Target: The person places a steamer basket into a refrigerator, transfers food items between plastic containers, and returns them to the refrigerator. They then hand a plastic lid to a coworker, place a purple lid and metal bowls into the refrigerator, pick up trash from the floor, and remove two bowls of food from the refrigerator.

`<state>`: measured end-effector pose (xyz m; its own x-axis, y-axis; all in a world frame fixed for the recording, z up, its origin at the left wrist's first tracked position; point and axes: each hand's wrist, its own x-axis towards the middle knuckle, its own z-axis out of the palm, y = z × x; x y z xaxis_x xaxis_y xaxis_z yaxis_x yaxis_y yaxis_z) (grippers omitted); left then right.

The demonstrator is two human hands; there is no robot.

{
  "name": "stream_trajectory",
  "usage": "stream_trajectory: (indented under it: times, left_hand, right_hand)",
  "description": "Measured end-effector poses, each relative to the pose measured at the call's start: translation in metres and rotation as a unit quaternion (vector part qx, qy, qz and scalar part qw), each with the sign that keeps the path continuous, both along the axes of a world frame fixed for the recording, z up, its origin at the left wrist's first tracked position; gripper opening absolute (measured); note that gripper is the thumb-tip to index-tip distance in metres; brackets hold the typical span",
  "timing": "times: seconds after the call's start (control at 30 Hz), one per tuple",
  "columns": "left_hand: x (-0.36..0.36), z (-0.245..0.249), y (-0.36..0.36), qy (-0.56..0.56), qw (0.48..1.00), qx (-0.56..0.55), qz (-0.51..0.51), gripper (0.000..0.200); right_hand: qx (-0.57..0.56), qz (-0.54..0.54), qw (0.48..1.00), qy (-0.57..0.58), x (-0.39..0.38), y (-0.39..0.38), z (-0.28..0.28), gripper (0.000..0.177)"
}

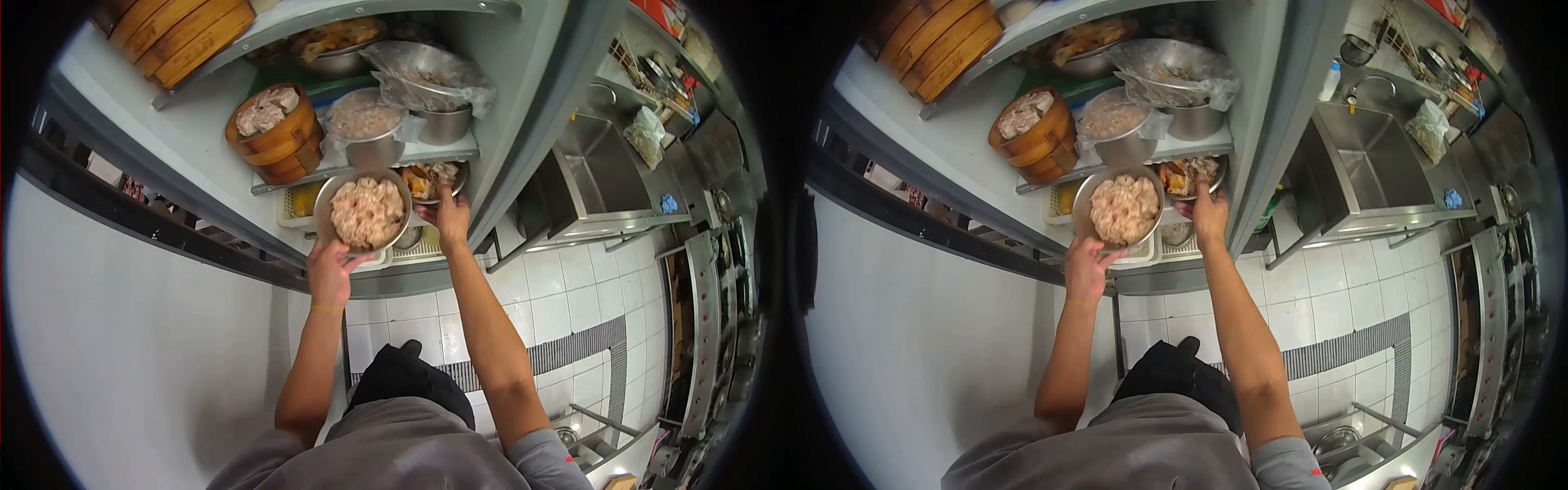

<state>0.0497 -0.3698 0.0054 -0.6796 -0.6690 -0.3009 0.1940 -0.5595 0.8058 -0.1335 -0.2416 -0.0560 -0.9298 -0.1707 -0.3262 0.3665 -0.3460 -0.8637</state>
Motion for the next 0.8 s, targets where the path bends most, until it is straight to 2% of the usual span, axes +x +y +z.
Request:
stream_trajectory:
  times: [0.07, 0.1, 0.17, 0.2, 0.27, 0.3, 0.33, 0.37, 0.4, 0.47, 0.5, 0.53, 0.57, 0.6, 0.63, 0.67, 0.7, 0.73, 0.77, 0.8]
  left_hand:
    - [0.022, -0.011, 0.008, -0.021, 1.000, -0.008, -0.011, 0.020]
    - [0.031, -0.021, 0.012, -0.022, 1.000, -0.017, -0.015, 0.021]
    - [0.045, -0.033, 0.022, -0.038, 0.999, -0.034, -0.017, 0.023]
    - [0.052, -0.036, 0.028, -0.056, 0.997, -0.043, -0.020, 0.024]
    - [0.065, -0.053, 0.035, -0.080, 0.990, -0.078, -0.090, 0.023]
    - [0.070, -0.059, 0.045, -0.091, 0.984, -0.086, -0.129, 0.026]
    - [0.077, -0.062, 0.057, -0.102, 0.975, -0.096, -0.171, 0.028]
    - [0.079, -0.067, 0.070, -0.110, 0.957, -0.121, -0.239, 0.027]
    - [0.082, -0.070, 0.090, -0.114, 0.936, -0.149, -0.299, 0.026]
    - [0.090, -0.067, 0.151, -0.097, 0.893, -0.135, -0.418, 0.030]
    - [0.094, -0.066, 0.176, -0.090, 0.862, -0.125, -0.483, 0.036]
    - [0.096, -0.066, 0.198, -0.085, 0.844, -0.125, -0.514, 0.036]
    - [0.095, -0.066, 0.218, -0.067, 0.827, -0.140, -0.540, 0.037]
    - [0.104, -0.073, 0.226, -0.046, 0.812, -0.155, -0.561, 0.039]
    - [0.110, -0.083, 0.229, -0.096, 0.808, -0.191, -0.549, 0.044]
    - [0.118, -0.104, 0.221, -0.146, 0.802, -0.228, -0.532, 0.049]
    - [0.132, -0.136, 0.207, -0.194, 0.821, -0.219, -0.490, 0.047]
    - [0.149, -0.179, 0.184, -0.240, 0.836, -0.211, -0.445, 0.046]
    - [0.168, -0.236, 0.142, -0.238, 0.827, -0.216, -0.461, 0.046]
    - [0.199, -0.286, 0.103, -0.373, 0.809, -0.145, -0.430, 0.055]
  right_hand:
    - [0.008, 0.043, 0.999, -0.024, 0.002, 0.010, 0.001, 0.094]
    - [0.011, 0.028, 0.999, -0.031, 0.011, 0.020, -0.002, 0.094]
    - [0.113, 0.058, 0.991, 0.032, 0.029, 0.042, -0.005, 0.088]
    - [0.083, 0.107, 0.990, 0.046, 0.049, 0.057, -0.002, 0.084]
    - [-0.004, 0.176, 0.983, 0.044, 0.104, 0.097, -0.011, 0.074]
    - [-0.016, 0.219, 0.975, 0.044, 0.128, 0.118, -0.018, 0.076]
    - [-0.075, 0.284, 0.956, 0.012, 0.150, 0.140, -0.018, 0.081]
    - [-0.100, 0.226, 0.968, -0.036, 0.176, 0.160, -0.018, 0.073]
    - [-0.066, 0.178, 0.980, -0.059, 0.196, 0.186, -0.026, 0.069]
    - [-0.035, 0.087, 0.992, -0.089, 0.238, 0.249, -0.040, 0.066]
    - [-0.124, -0.020, 0.986, -0.105, 0.258, 0.278, -0.044, 0.059]
    - [-0.214, -0.121, 0.963, -0.113, 0.278, 0.305, -0.050, 0.052]
    - [-0.202, -0.152, 0.957, -0.143, 0.294, 0.343, -0.100, 0.035]
    - [-0.215, -0.211, 0.943, -0.142, 0.316, 0.379, -0.094, 0.022]
    - [-0.159, -0.290, 0.939, -0.096, 0.335, 0.416, -0.080, 0.019]
    - [-0.062, -0.363, 0.924, -0.102, 0.350, 0.451, -0.042, 0.017]
    - [0.019, -0.399, 0.912, -0.095, 0.365, 0.494, -0.066, 0.018]
    - [0.054, -0.417, 0.901, -0.104, 0.377, 0.542, -0.079, 0.017]
    - [-0.017, -0.542, 0.838, -0.061, 0.377, 0.577, -0.086, 0.023]
    - [0.007, -0.542, 0.839, -0.048, 0.386, 0.621, -0.084, 0.036]
